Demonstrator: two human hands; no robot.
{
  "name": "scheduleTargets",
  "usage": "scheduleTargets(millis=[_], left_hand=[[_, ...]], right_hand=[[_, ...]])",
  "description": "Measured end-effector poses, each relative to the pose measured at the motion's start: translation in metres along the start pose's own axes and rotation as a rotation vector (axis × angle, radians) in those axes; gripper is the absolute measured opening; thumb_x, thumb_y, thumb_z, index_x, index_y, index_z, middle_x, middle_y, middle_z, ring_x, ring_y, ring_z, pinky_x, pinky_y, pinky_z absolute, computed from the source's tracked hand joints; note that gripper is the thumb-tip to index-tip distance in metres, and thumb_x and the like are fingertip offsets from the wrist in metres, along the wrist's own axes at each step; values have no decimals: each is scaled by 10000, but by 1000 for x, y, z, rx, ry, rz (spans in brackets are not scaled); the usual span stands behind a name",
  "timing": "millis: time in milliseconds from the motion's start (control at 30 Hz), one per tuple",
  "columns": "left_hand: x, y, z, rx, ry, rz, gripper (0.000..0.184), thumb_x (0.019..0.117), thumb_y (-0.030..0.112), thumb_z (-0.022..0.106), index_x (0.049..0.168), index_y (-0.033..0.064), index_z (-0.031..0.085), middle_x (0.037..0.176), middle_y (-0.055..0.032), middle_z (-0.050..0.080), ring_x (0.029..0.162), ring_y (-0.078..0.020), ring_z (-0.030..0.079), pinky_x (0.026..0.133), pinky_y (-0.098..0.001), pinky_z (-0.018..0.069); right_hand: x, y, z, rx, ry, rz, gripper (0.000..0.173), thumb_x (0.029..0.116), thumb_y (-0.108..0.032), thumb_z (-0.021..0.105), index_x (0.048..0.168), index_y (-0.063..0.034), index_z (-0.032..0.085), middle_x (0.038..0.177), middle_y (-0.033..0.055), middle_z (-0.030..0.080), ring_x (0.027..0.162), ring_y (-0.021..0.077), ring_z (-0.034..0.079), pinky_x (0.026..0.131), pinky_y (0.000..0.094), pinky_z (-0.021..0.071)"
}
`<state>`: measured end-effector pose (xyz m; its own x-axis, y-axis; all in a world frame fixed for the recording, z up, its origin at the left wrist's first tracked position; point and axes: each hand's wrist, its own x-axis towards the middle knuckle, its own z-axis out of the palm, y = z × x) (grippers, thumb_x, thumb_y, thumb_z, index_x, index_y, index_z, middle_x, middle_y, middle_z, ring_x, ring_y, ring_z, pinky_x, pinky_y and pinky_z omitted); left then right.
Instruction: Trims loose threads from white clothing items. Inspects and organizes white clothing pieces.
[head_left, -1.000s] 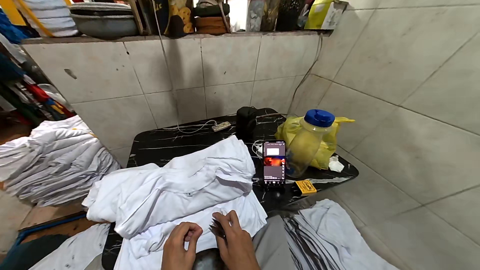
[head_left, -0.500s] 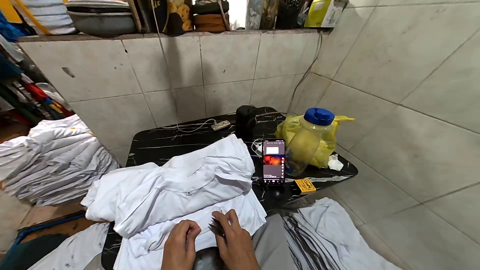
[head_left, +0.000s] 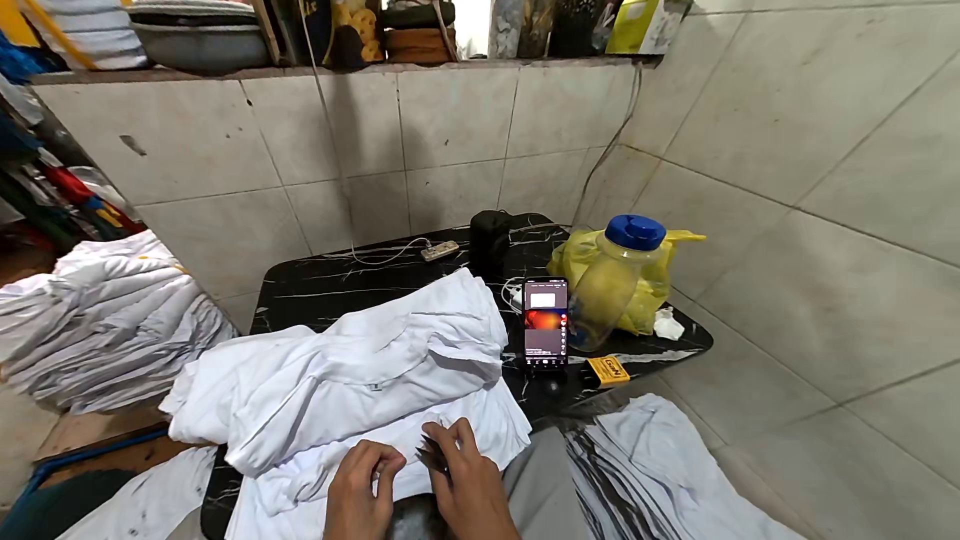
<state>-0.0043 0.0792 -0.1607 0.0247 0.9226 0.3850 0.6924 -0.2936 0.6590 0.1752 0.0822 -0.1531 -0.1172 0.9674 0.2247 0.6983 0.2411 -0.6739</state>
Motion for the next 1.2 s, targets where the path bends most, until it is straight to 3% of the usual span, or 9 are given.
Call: scheduleTargets(millis=[300,567,667,867,1200], left_hand=[[0,-1,-6,-11,-27,-29,190,974,252,635,949,83,721,828,-8,665,722,-90,627,662,-258,551],[-1,-5,-2,-158,14,8,138,886,214,777,947,93,805,927,-30,717,797,-40,679,719,-184,588],[-1,-5,-2,-104,15,7,125,914,208,722,897,92,766,900,-14,706,759,-31,647,689,-185,561],[-1,-3,-4,-35,-1,-14,164,954,230,657,930,85,730,837,2,671,704,-51,614,640,-210,534],[-3,-9,-3,-192,13,24,69,887,149,751,880,82,763,925,-7,721,800,-32,671,720,-188,581]], right_hand=[[0,1,3,-15,27,-8,408,927,-187,678,1334,-170,683,1107,151,636,594,216,649,533,401,580],[0,3,4,-18,51,-35,407,916,-176,687,1323,-160,689,1096,148,640,584,209,646,521,392,577],[0,2,3,-16,32,-22,410,924,-184,684,1334,-166,682,1108,147,638,592,208,649,536,394,582],[0,3,4,-18,35,-21,404,925,-185,679,1328,-161,686,1099,144,637,589,207,647,526,386,577],[0,4,5,-12,48,-40,410,921,-183,683,1330,-164,682,1096,144,635,584,204,644,514,388,575]])
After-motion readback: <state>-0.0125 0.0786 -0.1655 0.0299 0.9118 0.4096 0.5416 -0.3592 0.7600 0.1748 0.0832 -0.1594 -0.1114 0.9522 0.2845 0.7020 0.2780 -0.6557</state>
